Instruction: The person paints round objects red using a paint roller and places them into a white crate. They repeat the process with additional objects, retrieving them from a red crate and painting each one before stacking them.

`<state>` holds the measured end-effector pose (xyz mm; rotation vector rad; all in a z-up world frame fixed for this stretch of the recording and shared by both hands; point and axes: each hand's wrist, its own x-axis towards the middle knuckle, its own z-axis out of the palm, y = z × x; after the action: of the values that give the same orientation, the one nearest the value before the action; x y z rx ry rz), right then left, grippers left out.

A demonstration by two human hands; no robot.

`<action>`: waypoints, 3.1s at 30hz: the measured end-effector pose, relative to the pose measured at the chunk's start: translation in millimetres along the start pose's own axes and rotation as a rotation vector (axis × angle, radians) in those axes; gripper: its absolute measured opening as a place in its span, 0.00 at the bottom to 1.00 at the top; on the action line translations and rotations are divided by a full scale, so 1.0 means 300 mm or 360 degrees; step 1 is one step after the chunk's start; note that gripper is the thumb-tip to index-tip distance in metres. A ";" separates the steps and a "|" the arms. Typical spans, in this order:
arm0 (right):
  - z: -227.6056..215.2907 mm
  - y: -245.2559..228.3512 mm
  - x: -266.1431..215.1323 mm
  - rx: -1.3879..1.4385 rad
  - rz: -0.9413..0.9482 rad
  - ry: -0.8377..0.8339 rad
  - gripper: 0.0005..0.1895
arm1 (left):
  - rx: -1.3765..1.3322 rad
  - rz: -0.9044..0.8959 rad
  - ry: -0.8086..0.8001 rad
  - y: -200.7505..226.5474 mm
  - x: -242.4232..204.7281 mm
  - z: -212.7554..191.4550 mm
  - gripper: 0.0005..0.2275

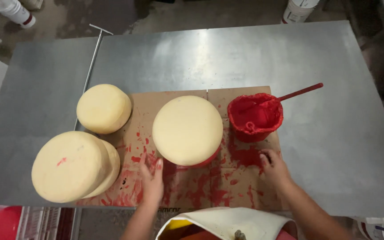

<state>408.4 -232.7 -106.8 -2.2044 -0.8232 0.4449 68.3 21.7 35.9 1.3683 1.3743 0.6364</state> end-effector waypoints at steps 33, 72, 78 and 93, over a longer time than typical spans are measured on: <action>-0.555 -0.391 0.266 -0.0373 0.0247 -0.0339 0.12 | -0.0171 -0.0132 0.0097 -0.313 -0.047 -0.057 0.27; -0.258 -0.188 0.118 0.2168 0.0584 -0.0239 0.08 | -0.0121 -0.0040 0.0102 -0.317 -0.070 -0.035 0.27; -0.230 -0.142 0.119 0.2563 0.0765 -0.0436 0.09 | -0.0128 -0.0074 0.0073 -0.246 -0.096 -0.037 0.25; -0.294 -0.483 0.073 0.1721 0.0510 -0.0441 0.10 | -0.0163 -0.0129 0.0128 -0.349 -0.059 -0.033 0.28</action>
<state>410.0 -186.6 58.0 -1.2510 -0.2193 1.0698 16.2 -13.4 -50.2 1.2108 1.4340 0.7043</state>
